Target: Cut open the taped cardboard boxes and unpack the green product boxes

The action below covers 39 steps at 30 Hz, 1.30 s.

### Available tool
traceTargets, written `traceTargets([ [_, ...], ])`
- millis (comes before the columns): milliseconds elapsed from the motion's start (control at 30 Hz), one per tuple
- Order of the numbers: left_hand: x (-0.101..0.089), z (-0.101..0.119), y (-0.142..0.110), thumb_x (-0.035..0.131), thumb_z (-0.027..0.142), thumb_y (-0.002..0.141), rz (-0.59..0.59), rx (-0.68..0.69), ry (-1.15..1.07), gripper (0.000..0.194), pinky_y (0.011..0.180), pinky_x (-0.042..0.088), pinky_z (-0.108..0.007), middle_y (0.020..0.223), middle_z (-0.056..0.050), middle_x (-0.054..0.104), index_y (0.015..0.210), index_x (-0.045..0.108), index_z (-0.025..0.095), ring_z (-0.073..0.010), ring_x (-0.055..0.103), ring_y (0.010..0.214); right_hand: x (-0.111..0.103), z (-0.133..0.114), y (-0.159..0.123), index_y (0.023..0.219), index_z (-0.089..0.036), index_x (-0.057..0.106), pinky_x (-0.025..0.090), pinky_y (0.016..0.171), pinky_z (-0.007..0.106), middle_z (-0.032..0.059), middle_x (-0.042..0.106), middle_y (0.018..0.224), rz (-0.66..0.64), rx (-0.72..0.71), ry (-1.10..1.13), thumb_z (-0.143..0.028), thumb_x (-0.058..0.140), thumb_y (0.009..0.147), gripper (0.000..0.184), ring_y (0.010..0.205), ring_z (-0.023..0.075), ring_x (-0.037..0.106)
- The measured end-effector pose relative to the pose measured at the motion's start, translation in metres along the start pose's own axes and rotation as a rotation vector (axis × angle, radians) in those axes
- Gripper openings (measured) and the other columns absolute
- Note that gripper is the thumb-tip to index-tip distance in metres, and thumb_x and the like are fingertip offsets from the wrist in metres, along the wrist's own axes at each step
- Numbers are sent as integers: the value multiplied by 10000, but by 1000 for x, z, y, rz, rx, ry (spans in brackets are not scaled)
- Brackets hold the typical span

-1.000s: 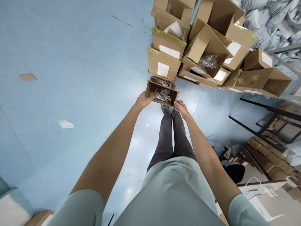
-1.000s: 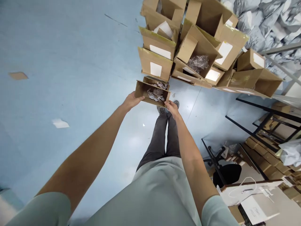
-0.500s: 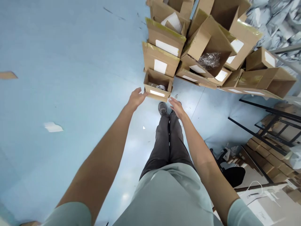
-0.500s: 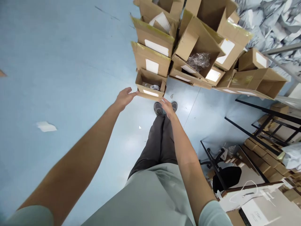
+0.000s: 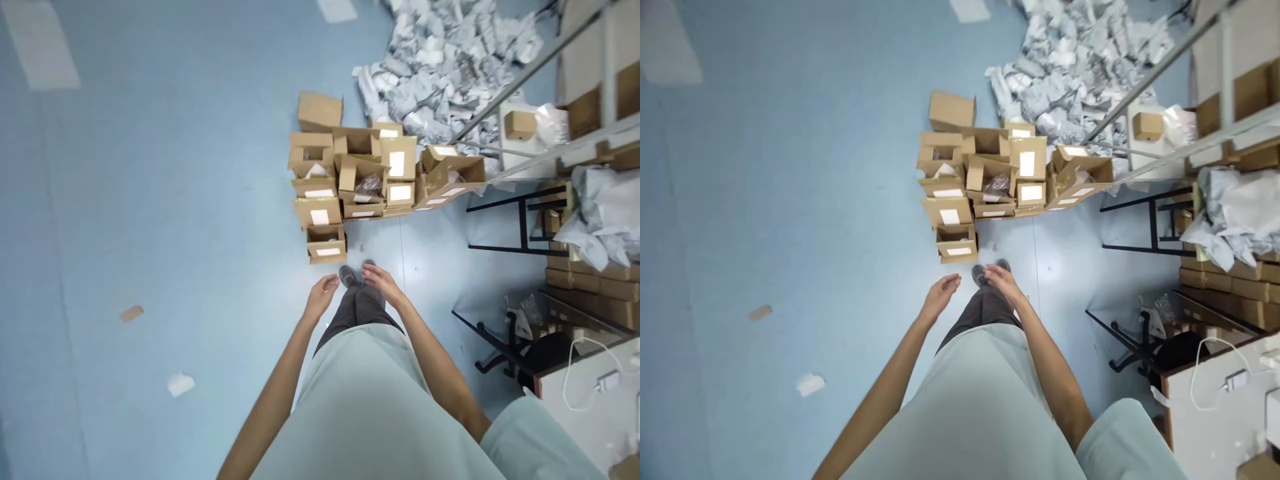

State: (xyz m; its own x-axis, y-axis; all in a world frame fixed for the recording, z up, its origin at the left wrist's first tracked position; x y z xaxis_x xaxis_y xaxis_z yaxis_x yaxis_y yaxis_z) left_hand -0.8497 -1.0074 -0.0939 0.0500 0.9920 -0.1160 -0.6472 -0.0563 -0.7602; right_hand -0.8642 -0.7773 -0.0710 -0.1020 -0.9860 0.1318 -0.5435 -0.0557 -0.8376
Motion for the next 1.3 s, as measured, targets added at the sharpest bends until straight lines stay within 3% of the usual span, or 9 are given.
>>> traceTargets([
  [133, 53, 37, -54, 833, 708, 713, -185, 135, 92, 563, 1187, 608, -573, 1162, -177, 878, 996, 789, 223, -389, 836, 1192, -43, 1, -77, 1287, -231, 819, 547, 1245, 549, 169, 834, 1413, 93, -136, 115, -670, 984, 729, 730, 1334, 330, 784],
  [267, 112, 74, -101, 819, 782, 665, -394, 254, 211, 632, 1177, 611, -597, 1154, -181, 880, 974, 794, 231, -415, 840, 1182, -88, 22, -162, 1305, -254, 813, 557, 1218, 568, 178, 829, 1412, 224, -294, 253, -777, 954, 728, 791, 1307, 351, 800],
  [433, 178, 113, -165, 840, 858, 681, -621, 436, 433, 644, 1174, 617, -600, 1312, -212, 861, 886, 748, 255, -436, 819, 1270, -142, 79, -270, 1273, -255, 822, 580, 1173, 589, 187, 841, 1369, 407, -460, 452, -871, 972, 664, 880, 1239, 368, 821],
  [567, 246, 114, -227, 833, 909, 706, -768, 574, 588, 666, 1208, 604, -591, 1363, -225, 845, 831, 716, 266, -441, 789, 1353, -186, 145, -353, 1237, -276, 833, 597, 1141, 607, 159, 858, 1283, 538, -641, 583, -879, 986, 659, 848, 1171, 363, 834],
  [667, 317, 80, -283, 818, 943, 696, -890, 622, 702, 689, 1210, 608, -609, 1365, -218, 845, 829, 715, 275, -449, 786, 1361, -220, 201, -416, 1227, -277, 843, 626, 1101, 601, 137, 860, 1226, 646, -746, 606, -877, 969, 698, 810, 1101, 341, 839],
  [833, 442, -27, -411, 776, 895, 789, -1153, 654, 830, 602, 1227, 605, -600, 1376, -162, 848, 891, 717, 305, -426, 775, 1390, -274, 291, -522, 1290, -277, 858, 654, 1083, 569, 129, 855, 1303, 848, -791, 579, -817, 925, 813, 723, 1153, 335, 829],
  [1000, 526, -123, -532, 780, 830, 858, -1497, 578, 996, 544, 1211, 614, -555, 1336, -144, 852, 950, 705, 299, -391, 785, 1358, -315, 362, -607, 1376, -270, 844, 626, 1156, 548, 134, 839, 1399, 1050, -874, 698, -778, 848, 927, 678, 1250, 328, 815],
  [1100, 566, -160, -569, 813, 840, 824, -1628, 550, 1086, 559, 1190, 624, -552, 1253, -135, 858, 912, 703, 298, -387, 804, 1288, -332, 399, -630, 1409, -274, 824, 623, 1168, 546, 132, 827, 1443, 1141, -891, 800, -755, 833, 959, 658, 1285, 326, 809],
  [1300, 655, -218, -608, 826, 828, 829, -1775, 511, 1187, 549, 1148, 648, -541, 1214, -133, 852, 834, 700, 294, -378, 818, 1205, -379, 455, -641, 1403, -278, 820, 647, 1143, 518, 126, 834, 1418, 1269, -842, 971, -729, 874, 946, 645, 1265, 324, 821],
])
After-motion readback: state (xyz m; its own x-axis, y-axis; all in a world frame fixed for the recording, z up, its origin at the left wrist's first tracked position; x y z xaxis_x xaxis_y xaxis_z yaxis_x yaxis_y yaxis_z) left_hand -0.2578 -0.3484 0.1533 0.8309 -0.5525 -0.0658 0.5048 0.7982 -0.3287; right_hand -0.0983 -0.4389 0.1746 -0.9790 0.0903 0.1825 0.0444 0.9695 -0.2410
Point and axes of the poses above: each hand's wrist, its own y-axis towards the middle knuckle, its own x-axis out of the palm, z = x × y, the point moved 5 cm from there along y, towards the middle knuckle
